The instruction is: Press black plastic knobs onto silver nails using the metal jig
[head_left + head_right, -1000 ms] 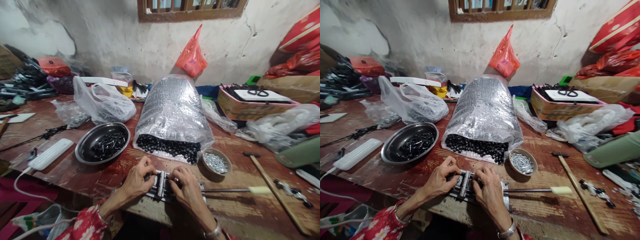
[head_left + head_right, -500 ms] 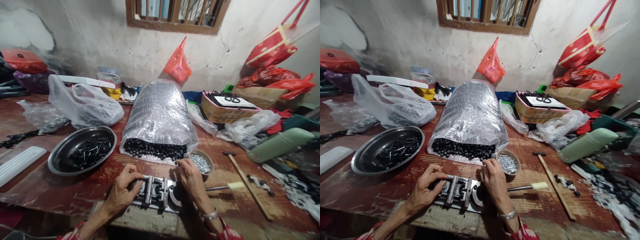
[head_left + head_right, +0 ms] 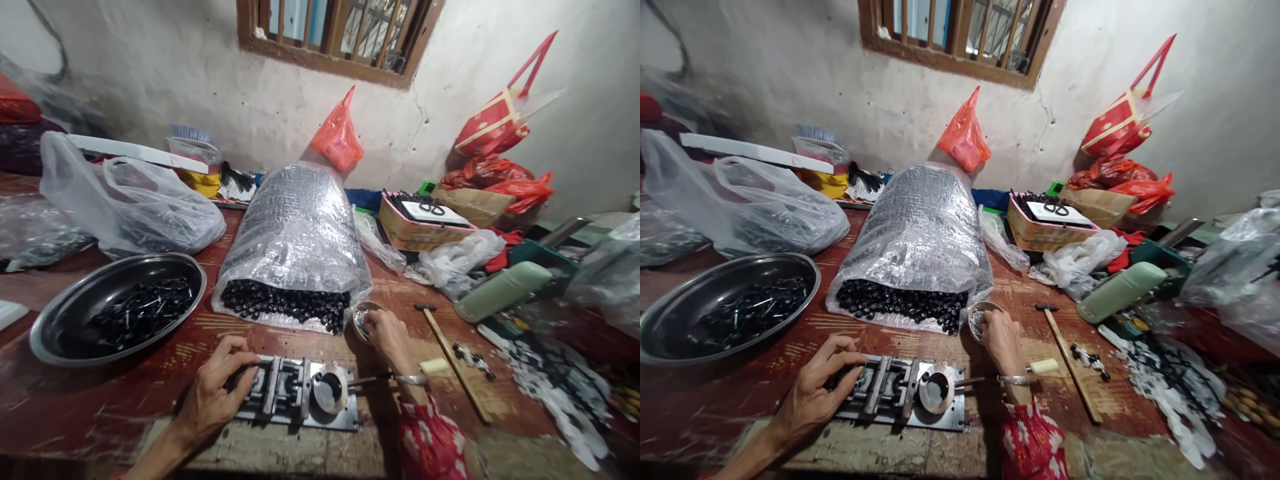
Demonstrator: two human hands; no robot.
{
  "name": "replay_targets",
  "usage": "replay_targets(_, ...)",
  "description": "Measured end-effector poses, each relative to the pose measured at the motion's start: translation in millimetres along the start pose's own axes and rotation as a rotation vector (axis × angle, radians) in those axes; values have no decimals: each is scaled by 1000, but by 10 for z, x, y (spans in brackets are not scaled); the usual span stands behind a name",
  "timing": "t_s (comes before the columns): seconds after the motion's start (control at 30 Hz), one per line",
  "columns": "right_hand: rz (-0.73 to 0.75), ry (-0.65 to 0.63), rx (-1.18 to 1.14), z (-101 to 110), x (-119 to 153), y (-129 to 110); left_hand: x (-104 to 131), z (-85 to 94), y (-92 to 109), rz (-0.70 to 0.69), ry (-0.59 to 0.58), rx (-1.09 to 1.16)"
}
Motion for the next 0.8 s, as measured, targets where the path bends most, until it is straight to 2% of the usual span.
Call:
replay_targets(0.37,17,41,-175,-56,-26,15,0,-5,7,-63,13,-19)
replay_targets(0.63,69,26,-176,-124,-100,-25,34,-22,-42,-72,6,-23)
replay_targets(0.8,108,46,-243,-144,-113,-30,-2,6,7,-93,40,-46)
Point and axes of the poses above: each hand's wrist, its own x-axis away from the middle knuckle, its own z-axis out of the back of the hand, y = z × x, the point moved 5 cm from there along -x, towards the middle knuckle, and after that the axes turned 8 degrees about -y, right-handed, at the moved point
